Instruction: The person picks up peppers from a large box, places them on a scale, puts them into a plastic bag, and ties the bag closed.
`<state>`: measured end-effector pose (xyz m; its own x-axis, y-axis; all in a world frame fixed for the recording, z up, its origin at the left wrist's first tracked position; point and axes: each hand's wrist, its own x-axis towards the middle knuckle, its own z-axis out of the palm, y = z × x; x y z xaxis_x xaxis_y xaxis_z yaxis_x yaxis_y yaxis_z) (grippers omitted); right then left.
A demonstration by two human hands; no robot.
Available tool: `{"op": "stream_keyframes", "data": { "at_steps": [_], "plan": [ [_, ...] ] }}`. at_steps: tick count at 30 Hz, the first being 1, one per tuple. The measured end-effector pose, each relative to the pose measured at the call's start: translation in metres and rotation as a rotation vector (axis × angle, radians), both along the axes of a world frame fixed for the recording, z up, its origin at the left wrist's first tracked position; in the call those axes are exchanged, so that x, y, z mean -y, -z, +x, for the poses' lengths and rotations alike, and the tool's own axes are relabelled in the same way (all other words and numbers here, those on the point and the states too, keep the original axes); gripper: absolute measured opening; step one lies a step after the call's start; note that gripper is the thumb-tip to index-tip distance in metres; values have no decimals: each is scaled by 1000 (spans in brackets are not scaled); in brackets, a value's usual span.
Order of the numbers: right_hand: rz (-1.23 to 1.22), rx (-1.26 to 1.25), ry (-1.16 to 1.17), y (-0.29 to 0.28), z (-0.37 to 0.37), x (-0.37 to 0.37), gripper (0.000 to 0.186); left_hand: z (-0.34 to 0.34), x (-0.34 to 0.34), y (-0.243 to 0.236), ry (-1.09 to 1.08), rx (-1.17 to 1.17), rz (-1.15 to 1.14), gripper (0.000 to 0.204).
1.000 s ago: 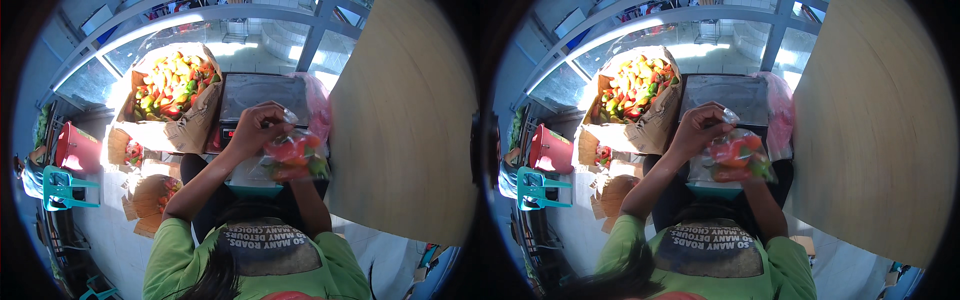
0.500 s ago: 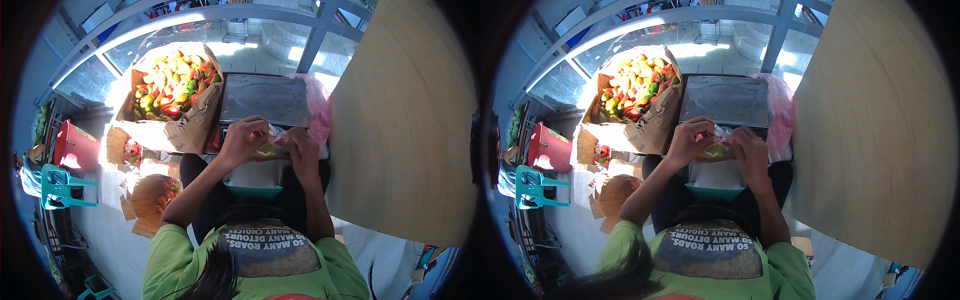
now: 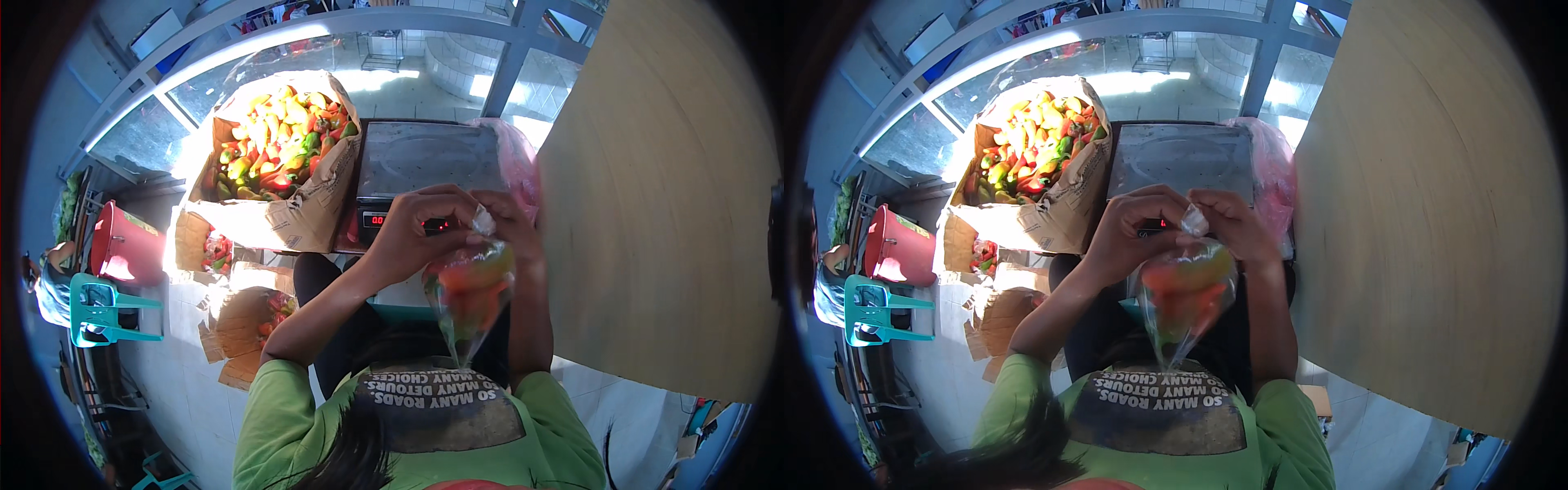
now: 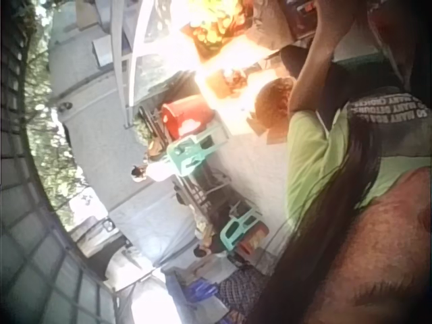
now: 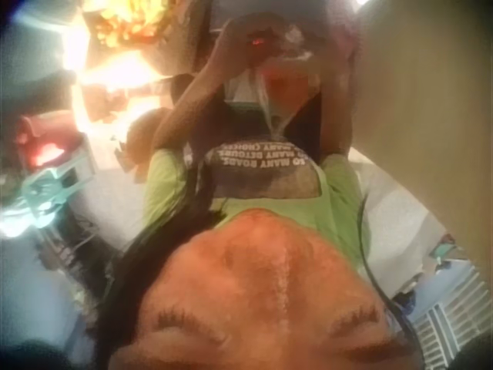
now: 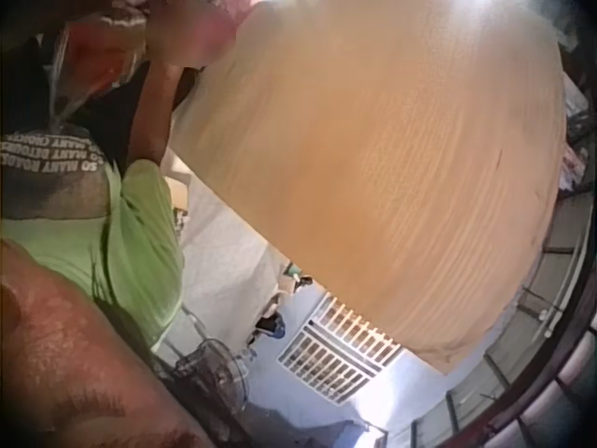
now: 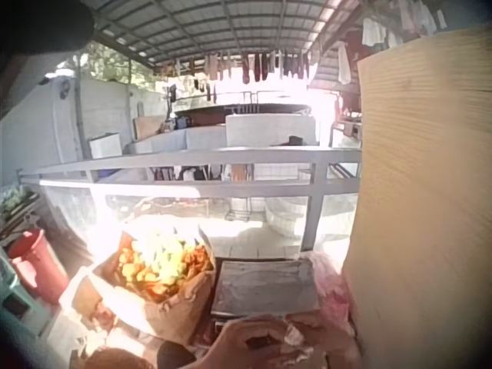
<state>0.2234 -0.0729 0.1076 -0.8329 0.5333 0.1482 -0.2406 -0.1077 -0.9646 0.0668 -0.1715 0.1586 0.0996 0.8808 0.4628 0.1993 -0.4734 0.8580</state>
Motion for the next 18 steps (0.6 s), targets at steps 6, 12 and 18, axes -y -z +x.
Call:
{"op": "stream_keyframes", "data": {
  "at_steps": [6,12,18],
  "plan": [
    [-421,-702,-176,70,-46,60,36,-3,-19,31,-239,185,-83,11],
    [-953,-603,-124,62,-55,79,22,-9,-15,64,-524,174,-110,8],
    [-800,-450,-50,38,-39,78,21,0,-9,60,-604,118,-110,8]
  ]
}}
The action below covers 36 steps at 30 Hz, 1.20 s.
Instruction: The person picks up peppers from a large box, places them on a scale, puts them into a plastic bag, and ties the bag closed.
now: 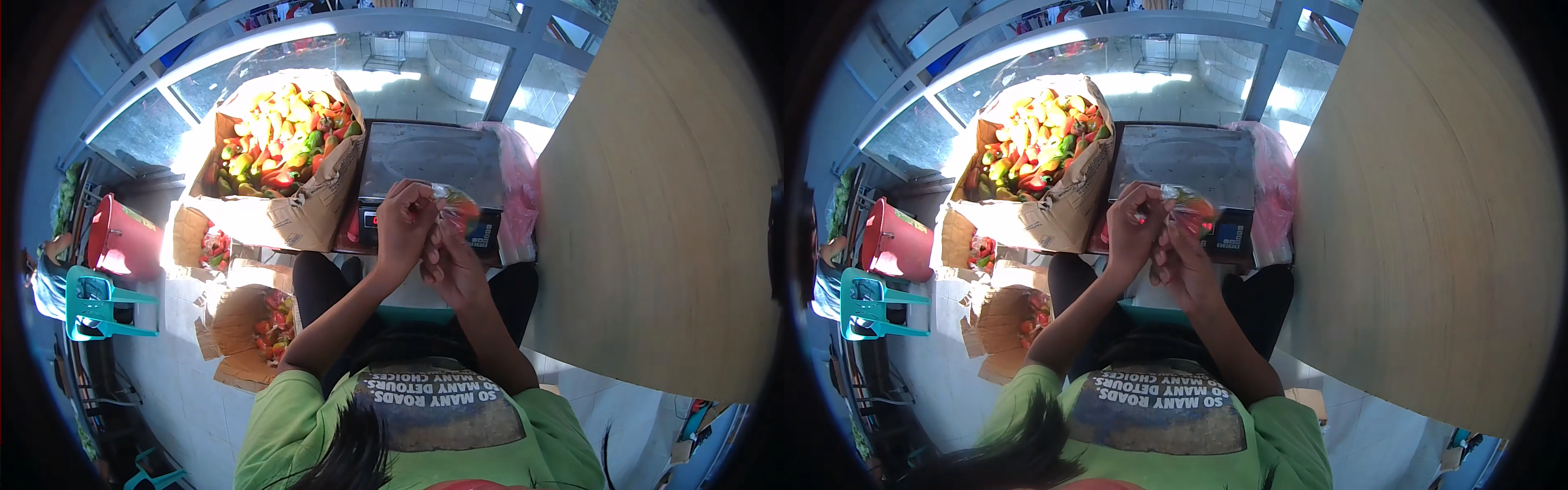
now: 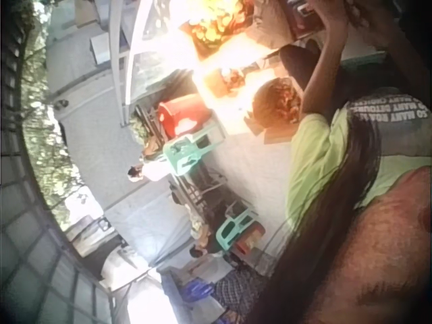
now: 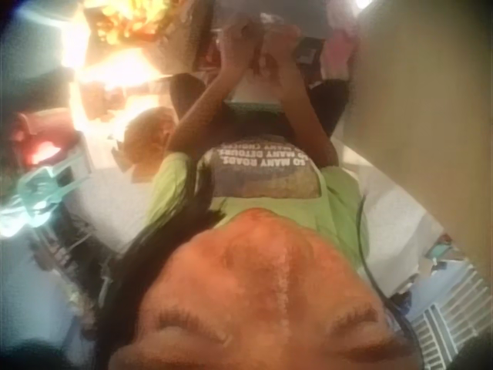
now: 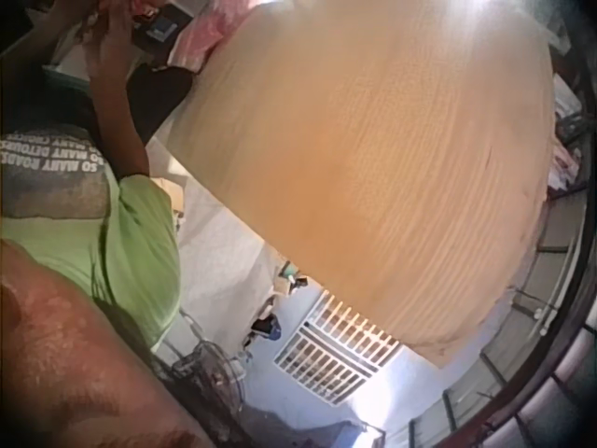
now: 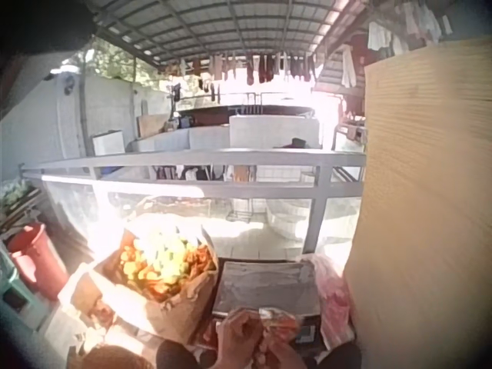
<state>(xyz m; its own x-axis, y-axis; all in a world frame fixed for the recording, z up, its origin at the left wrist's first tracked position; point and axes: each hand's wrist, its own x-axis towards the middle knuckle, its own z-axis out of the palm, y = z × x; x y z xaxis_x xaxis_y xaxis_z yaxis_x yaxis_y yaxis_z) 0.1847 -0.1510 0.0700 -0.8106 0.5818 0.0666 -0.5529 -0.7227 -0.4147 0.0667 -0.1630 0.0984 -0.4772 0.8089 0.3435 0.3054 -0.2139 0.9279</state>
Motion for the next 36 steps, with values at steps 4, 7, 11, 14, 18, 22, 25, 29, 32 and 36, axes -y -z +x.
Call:
{"op": "stream_keyframes", "data": {
  "at_steps": [4,7,11,14,18,22,25,29,32,36],
  "plan": [
    [507,749,352,-28,8,-1,20,-4,5,0,-6,-291,76,10],
    [1309,968,966,-36,6,-10,15,-4,9,-7,68,-265,76,11],
    [1124,879,929,-42,7,-18,14,0,12,-13,75,-287,94,11],
    [911,890,820,-37,6,-22,17,2,11,-13,88,-268,98,11],
    [755,835,820,-32,-1,-24,20,3,10,-12,40,-266,107,12],
    [708,859,758,-28,1,-33,20,4,10,-13,11,-269,140,12],
    [992,869,848,-39,6,-49,19,1,10,-19,62,-295,152,13],
    [1331,778,733,-57,17,-60,15,-6,10,-32,218,-320,197,14],
    [958,647,288,-50,25,-72,11,-7,7,-41,376,-242,130,14],
    [294,373,-51,-6,19,-77,12,-5,1,-37,380,-9,-8,10]
  ]
}}
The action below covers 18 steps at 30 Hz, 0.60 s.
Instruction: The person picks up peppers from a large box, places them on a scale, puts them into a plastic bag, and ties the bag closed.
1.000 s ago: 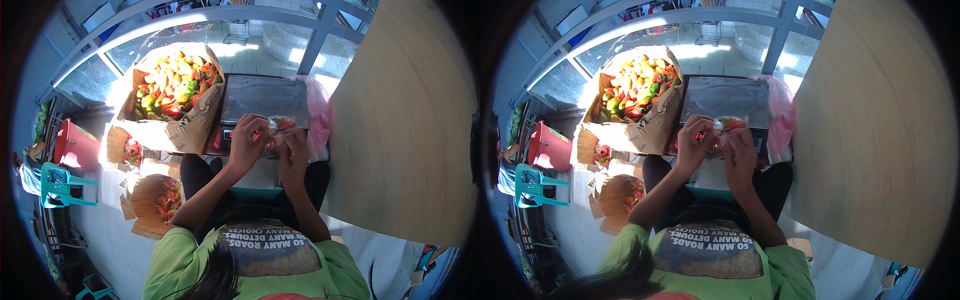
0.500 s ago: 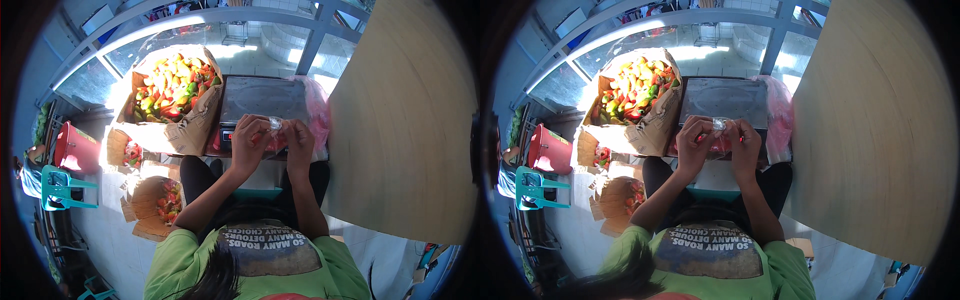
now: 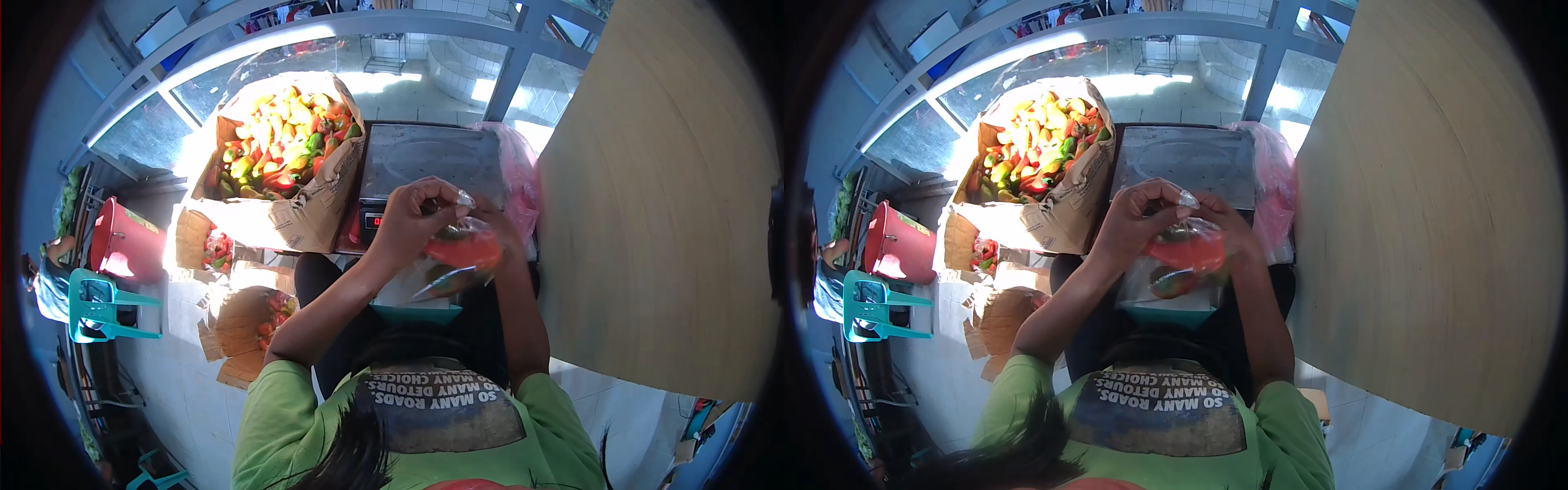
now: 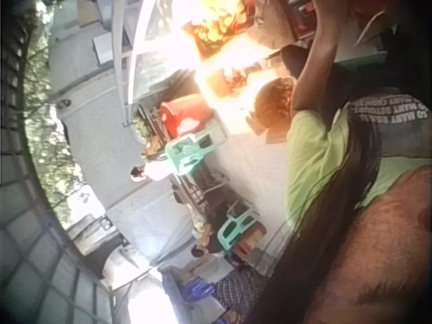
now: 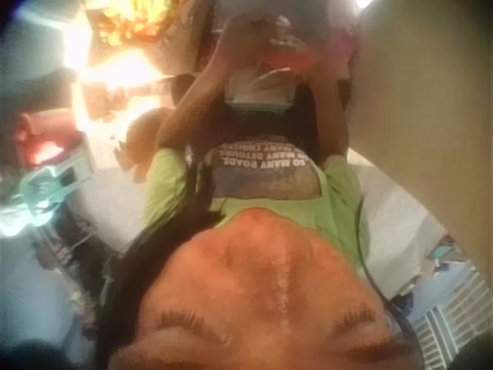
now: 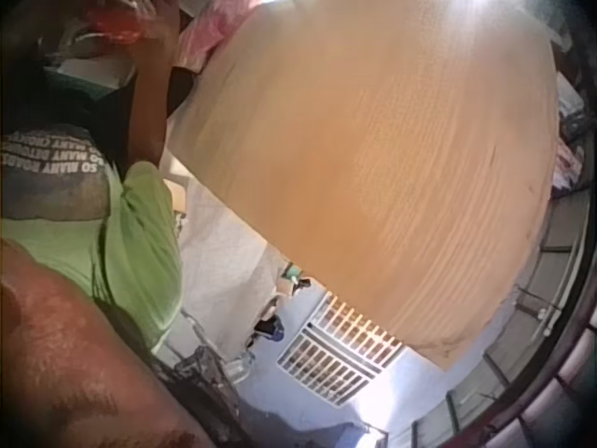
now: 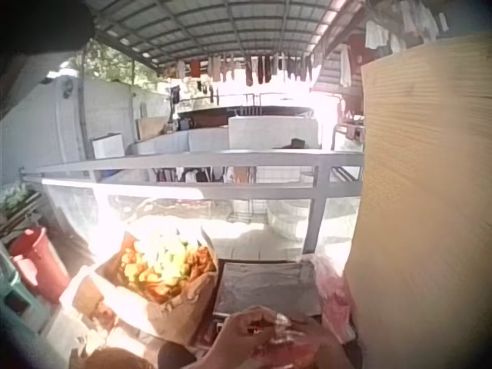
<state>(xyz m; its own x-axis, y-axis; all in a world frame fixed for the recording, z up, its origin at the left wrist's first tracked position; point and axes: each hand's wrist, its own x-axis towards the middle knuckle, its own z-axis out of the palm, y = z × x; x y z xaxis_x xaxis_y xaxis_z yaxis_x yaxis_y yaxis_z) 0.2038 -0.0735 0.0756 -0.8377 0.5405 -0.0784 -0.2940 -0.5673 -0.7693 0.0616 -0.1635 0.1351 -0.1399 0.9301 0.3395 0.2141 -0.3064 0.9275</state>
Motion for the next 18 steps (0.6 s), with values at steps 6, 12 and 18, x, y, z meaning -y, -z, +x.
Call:
{"op": "stream_keyframes", "data": {
  "at_steps": [6,12,18],
  "plan": [
    [-430,-601,-62,66,-38,39,19,5,-8,22,43,797,-427,7],
    [-626,-350,69,71,-47,51,20,7,-14,71,-370,531,-277,11],
    [564,418,598,12,-39,49,21,6,-16,90,-553,245,-36,8]
  ]
}}
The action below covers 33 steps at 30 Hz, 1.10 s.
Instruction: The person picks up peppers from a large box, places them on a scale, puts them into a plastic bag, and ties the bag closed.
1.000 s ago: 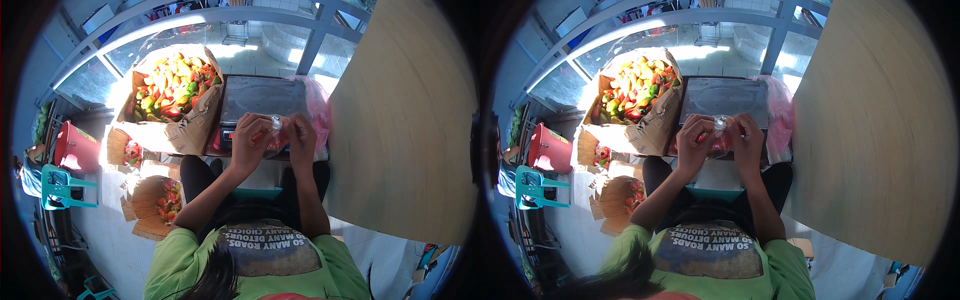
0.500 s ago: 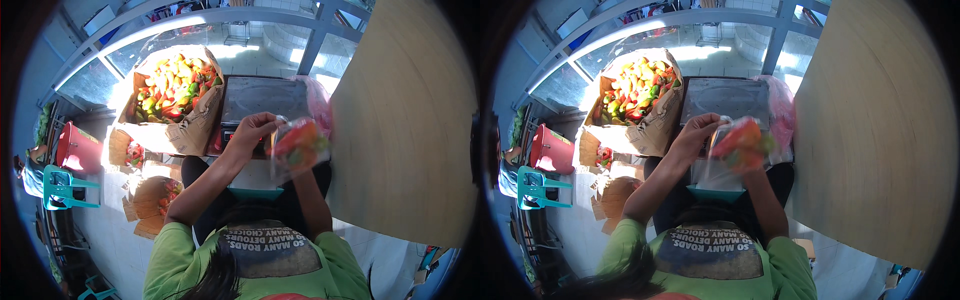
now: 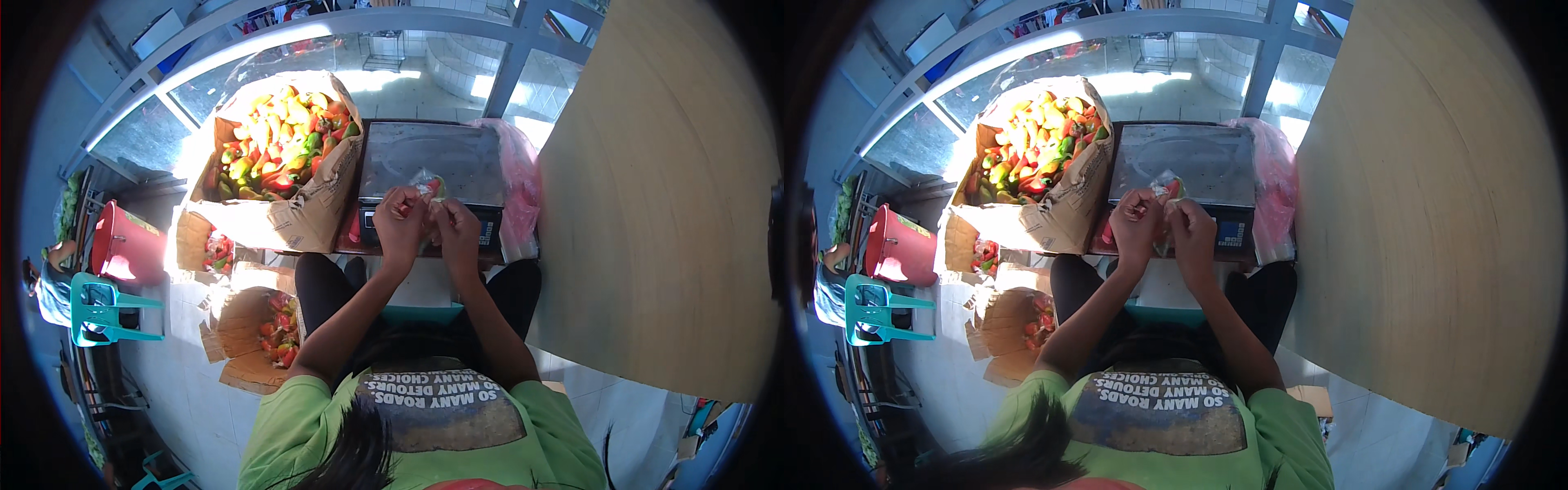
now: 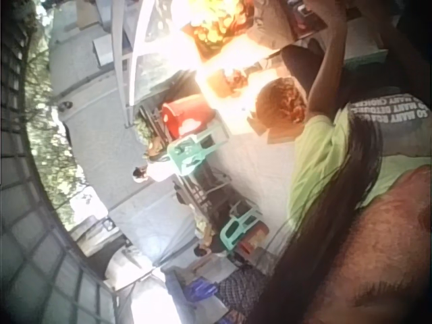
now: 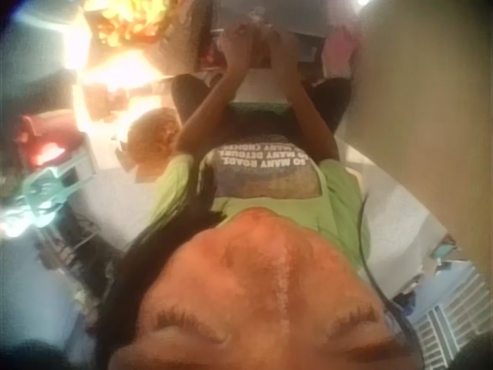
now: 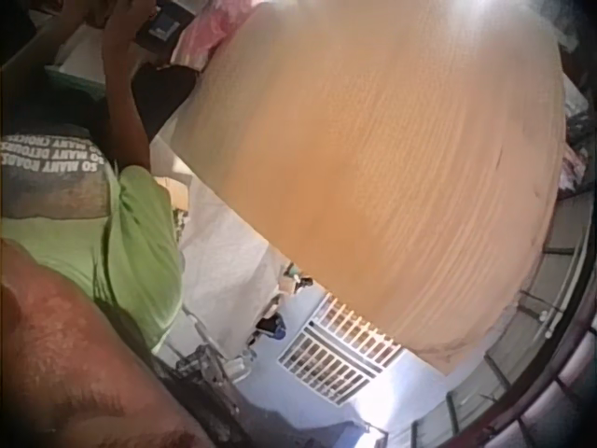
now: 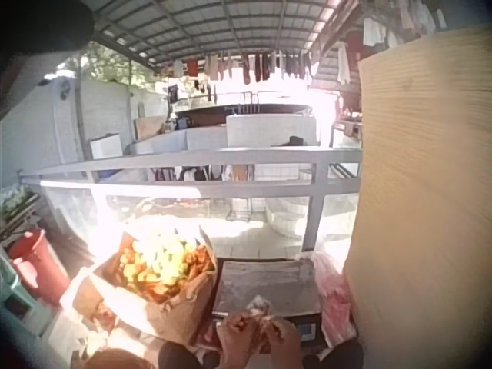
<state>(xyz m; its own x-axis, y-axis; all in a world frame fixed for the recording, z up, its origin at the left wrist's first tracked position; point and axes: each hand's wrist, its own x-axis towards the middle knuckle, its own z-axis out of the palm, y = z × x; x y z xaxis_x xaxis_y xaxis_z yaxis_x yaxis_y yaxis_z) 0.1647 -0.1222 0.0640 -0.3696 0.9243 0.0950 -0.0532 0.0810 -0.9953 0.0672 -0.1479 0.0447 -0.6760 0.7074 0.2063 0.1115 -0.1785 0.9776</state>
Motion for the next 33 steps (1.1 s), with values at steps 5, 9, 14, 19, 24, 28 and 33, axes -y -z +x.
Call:
{"op": "stream_keyframes", "data": {
  "at_steps": [5,9,14,19,24,28,33],
  "plan": [
    [606,154,244,-5,-8,-13,22,2,1,-7,17,-127,51,7],
    [263,74,201,-12,-10,-15,17,6,3,-18,16,-12,52,7],
    [63,-151,42,-19,-14,-17,8,5,0,-16,77,307,137,9],
    [44,-132,71,-21,-14,-19,6,6,3,-15,93,256,124,11],
    [259,-71,210,-26,-21,-22,6,9,5,-19,65,3,211,17],
    [245,-11,161,-28,-20,-23,11,10,8,-27,111,-97,204,25],
    [205,-11,75,-27,-21,-32,10,12,13,-34,159,-103,167,28]
  ]
}}
